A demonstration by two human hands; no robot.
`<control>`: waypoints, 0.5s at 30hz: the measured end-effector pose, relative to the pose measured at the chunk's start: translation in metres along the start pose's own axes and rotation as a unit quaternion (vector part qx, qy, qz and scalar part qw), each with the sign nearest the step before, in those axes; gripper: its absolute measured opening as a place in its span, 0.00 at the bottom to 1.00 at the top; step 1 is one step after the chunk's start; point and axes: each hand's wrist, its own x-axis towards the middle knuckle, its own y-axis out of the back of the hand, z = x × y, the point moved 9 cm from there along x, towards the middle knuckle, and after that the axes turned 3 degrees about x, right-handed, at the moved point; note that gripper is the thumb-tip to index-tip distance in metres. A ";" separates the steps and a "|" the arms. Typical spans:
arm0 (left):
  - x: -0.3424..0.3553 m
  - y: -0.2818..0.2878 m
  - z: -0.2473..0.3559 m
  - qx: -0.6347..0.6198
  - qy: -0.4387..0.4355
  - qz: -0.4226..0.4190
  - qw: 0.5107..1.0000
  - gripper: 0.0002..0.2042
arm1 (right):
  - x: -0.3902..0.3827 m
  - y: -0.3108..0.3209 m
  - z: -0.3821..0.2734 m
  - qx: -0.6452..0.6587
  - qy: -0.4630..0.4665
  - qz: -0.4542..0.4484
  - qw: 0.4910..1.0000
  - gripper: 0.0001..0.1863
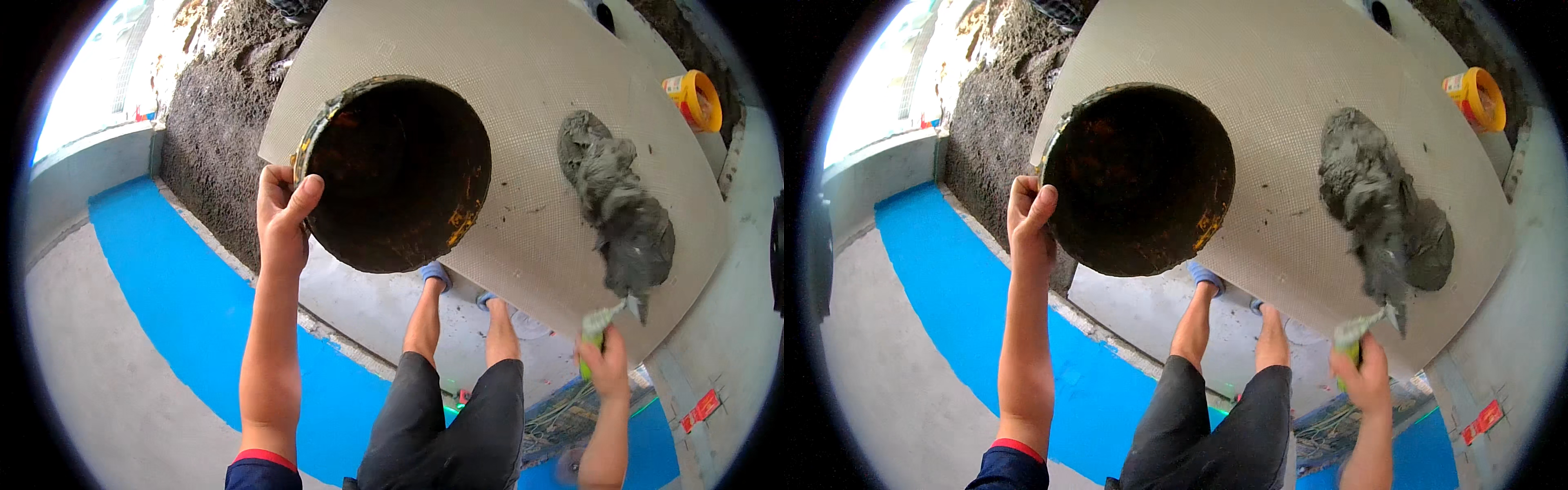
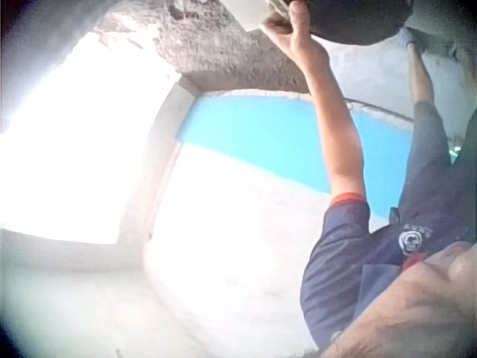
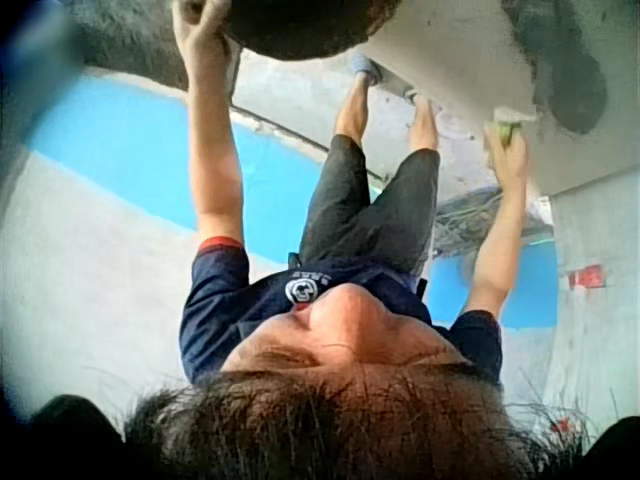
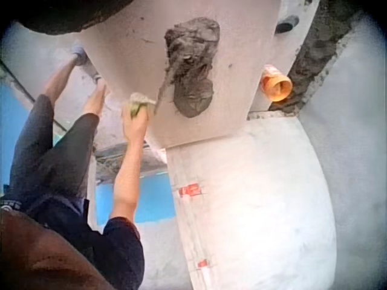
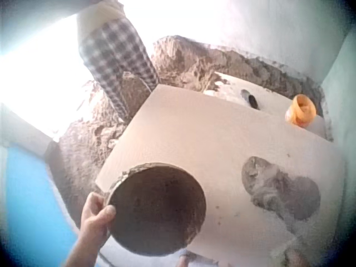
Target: The person spreads adhesive onto the back of a large tile using a trowel after scooping it out of a bucket.
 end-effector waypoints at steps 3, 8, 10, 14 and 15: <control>0.000 0.002 0.004 0.018 -0.001 0.012 1.000 0.16 | 0.042 0.027 0.045 -0.319 -0.026 0.145 0.936 0.18; 0.009 0.003 0.007 0.012 0.002 0.002 1.000 0.17 | 0.013 0.030 0.009 -0.253 0.008 0.194 0.948 0.17; 0.007 -0.002 0.006 -0.026 0.039 -0.004 0.999 0.17 | 0.000 0.013 -0.021 -0.250 -0.012 0.147 0.957 0.16; 0.007 -0.009 0.010 0.048 0.007 -0.010 0.999 0.14 | 0.023 -0.058 -0.102 -0.236 0.022 -0.031 0.971 0.16; 0.007 -0.004 0.009 0.065 0.008 -0.002 0.998 0.14 | 0.038 -0.083 -0.115 -0.261 -0.014 -0.098 0.960 0.16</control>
